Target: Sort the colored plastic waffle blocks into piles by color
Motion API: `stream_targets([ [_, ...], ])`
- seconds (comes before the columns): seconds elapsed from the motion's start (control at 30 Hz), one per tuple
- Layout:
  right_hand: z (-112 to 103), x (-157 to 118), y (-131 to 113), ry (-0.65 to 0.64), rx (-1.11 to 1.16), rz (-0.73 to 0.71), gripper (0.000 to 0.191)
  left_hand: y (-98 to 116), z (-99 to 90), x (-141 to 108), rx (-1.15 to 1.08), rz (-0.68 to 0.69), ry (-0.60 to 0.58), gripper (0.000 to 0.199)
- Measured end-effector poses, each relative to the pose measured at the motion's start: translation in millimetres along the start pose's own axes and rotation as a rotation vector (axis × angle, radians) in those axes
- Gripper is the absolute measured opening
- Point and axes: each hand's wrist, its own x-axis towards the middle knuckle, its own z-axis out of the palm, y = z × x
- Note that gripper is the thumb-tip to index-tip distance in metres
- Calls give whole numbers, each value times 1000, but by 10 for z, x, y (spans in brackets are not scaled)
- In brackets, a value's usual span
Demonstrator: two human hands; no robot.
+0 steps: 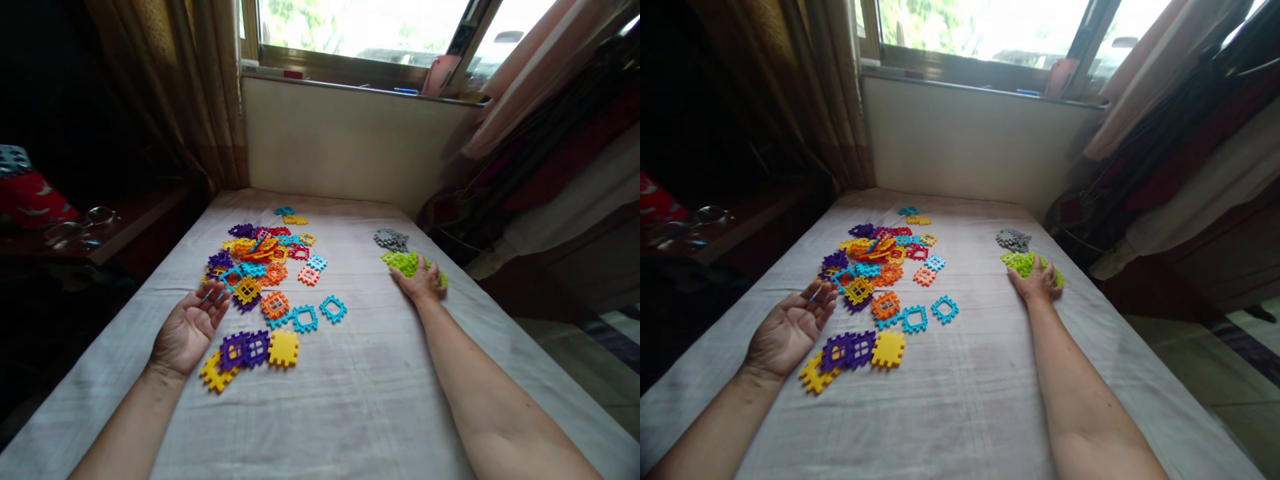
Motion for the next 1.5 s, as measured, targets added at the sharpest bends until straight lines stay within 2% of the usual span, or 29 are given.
stream_targets([
  [0.17, 41, 110, -5, 7, 11, -1, 88, 4, 22, -15, -6, -6, 21, 25],
  [0.27, 48, 92, 9, 68, 29, -4, 88, 8, 21, -3, -3, -4, 31, 26],
  [0.37, 35, -31, 1, 180, 55, -61, 81, -12, -14, 25, 22, 11, 10, 24],
  [0.47, 34, -321, -84, 229, 87, -238, 69, -72, -60, 11, 140, 73, -94, 22],
  [0.53, 57, -624, -192, 166, 130, -431, 62, -131, -80, -51, 386, 133, -236, 27],
  [0.6, 102, -978, -341, 63, 186, -650, 56, -208, -89, -146, 750, 218, -418, 35],
  [0.67, 160, -1322, -530, 10, 239, -816, 53, -311, -91, -247, 1122, 371, -610, 48],
  [0.73, 216, -1597, -754, -30, 294, -887, 51, -442, -92, -318, 1445, 558, -758, 70],
  [0.8, 267, -1779, -1002, -63, 353, -882, 50, -580, -87, -336, 1701, 700, -791, 86],
  [0.9, 328, -1880, -1363, -119, 449, -875, 50, -720, -62, -263, 1885, 863, -651, 82],
  [1.0, 360, -1786, -1666, -141, 531, -912, 49, -680, -33, -120, 1888, 1020, -511, 70],
  [1.13, 352, -1320, -2054, -100, 571, -912, 46, -330, -28, 151, 1842, 1059, -582, 65],
  [1.17, 347, -1157, -2168, -97, 549, -879, 46, -207, -26, 249, 1836, 1044, -573, 63],
  [1.23, 347, -817, -2416, -129, 475, -793, 48, 53, -13, 504, 1840, 1012, -464, 58],
  [1.37, 413, -266, -2909, -283, 332, -629, 55, 496, 64, 1197, 1925, 841, -264, 65],
  [1.5, 607, -3, -3262, -384, 257, -533, 63, 716, 155, 1848, 1978, 640, -251, 74],
])
